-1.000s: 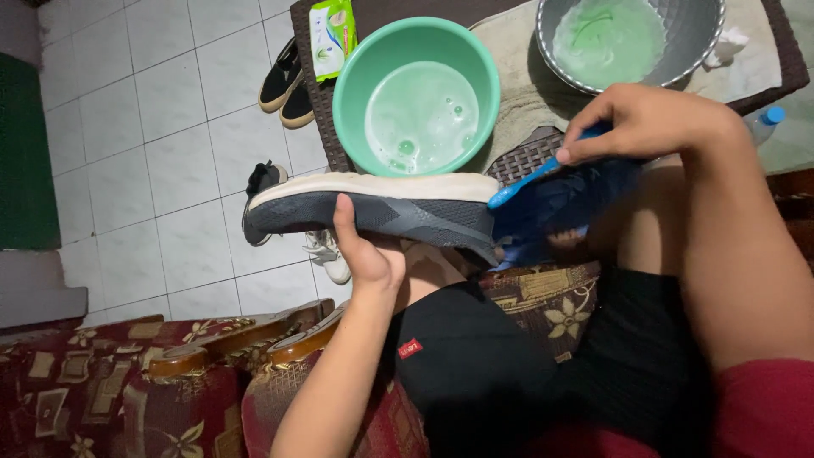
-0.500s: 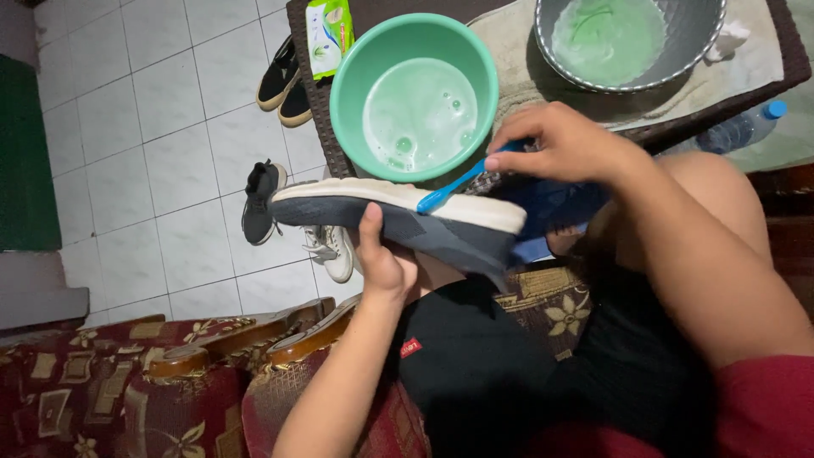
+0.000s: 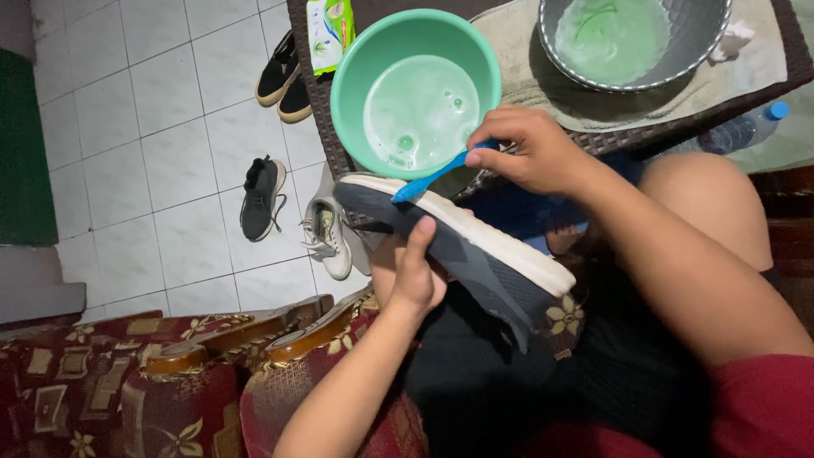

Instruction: The person is cleaning a grey sneaker by scrubbing it with a toothbrush dipped in soapy water.

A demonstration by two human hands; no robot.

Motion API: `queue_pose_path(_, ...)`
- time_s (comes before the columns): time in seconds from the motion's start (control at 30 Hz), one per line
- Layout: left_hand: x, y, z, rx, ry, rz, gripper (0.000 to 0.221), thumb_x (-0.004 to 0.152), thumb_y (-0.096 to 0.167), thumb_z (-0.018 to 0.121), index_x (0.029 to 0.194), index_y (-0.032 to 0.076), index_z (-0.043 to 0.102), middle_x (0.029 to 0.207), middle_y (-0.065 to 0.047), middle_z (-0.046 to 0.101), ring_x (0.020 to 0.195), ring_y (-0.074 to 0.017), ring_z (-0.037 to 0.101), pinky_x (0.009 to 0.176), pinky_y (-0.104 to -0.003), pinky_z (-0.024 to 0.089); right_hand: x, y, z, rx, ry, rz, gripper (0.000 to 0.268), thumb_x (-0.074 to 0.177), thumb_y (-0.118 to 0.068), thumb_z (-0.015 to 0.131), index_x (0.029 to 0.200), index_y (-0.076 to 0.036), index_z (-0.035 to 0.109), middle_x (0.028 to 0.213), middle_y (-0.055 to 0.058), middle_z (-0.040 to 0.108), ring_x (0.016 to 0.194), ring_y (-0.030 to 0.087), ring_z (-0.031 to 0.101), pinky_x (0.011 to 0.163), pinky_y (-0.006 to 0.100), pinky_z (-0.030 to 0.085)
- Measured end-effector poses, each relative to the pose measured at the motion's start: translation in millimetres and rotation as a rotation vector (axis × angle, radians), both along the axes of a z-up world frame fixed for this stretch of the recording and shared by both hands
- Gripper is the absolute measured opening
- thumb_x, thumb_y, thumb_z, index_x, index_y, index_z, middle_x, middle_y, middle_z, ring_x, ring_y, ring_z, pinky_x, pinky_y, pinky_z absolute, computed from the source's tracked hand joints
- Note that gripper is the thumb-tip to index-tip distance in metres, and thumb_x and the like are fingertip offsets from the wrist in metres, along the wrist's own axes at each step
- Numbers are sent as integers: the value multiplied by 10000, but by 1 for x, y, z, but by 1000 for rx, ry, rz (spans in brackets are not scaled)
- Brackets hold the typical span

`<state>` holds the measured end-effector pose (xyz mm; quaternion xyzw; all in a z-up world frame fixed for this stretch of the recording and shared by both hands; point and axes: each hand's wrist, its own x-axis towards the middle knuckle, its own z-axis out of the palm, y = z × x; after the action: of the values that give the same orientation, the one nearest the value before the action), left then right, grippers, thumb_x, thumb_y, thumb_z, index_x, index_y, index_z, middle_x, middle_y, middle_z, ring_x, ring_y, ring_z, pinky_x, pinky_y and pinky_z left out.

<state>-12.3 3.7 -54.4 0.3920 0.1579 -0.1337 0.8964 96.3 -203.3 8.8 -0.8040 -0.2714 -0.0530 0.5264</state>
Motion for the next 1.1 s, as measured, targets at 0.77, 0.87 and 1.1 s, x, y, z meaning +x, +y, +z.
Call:
queue_pose_path(0.77,-9,-8,12,180,-111,-78,676,868,159,807,1449,61,476,1312,-119,634,1202,-240,615,1011,-451,550,1,-2,17,2,25,-31,87,980,-158,796,978,-70,792,729,110,657,668,256,545,724,392,451)
queue_pose_path(0.87,-6,-5,12,203,-111,-28,679,876,184,800,1457,53,473,1338,-104,620,1219,-228,590,1036,-440,531,3,-9,20,-3,41,-41,72,972,-138,804,962,-67,797,737,113,673,686,263,570,746,396,456)
queue_pose_path(1.1,9,2,16,41,99,112,729,785,180,761,1436,182,432,1332,-155,610,1173,-324,601,959,-483,544,4,-34,26,-184,15,12,169,969,-209,766,983,-41,775,919,89,735,886,213,646,806,352,496)
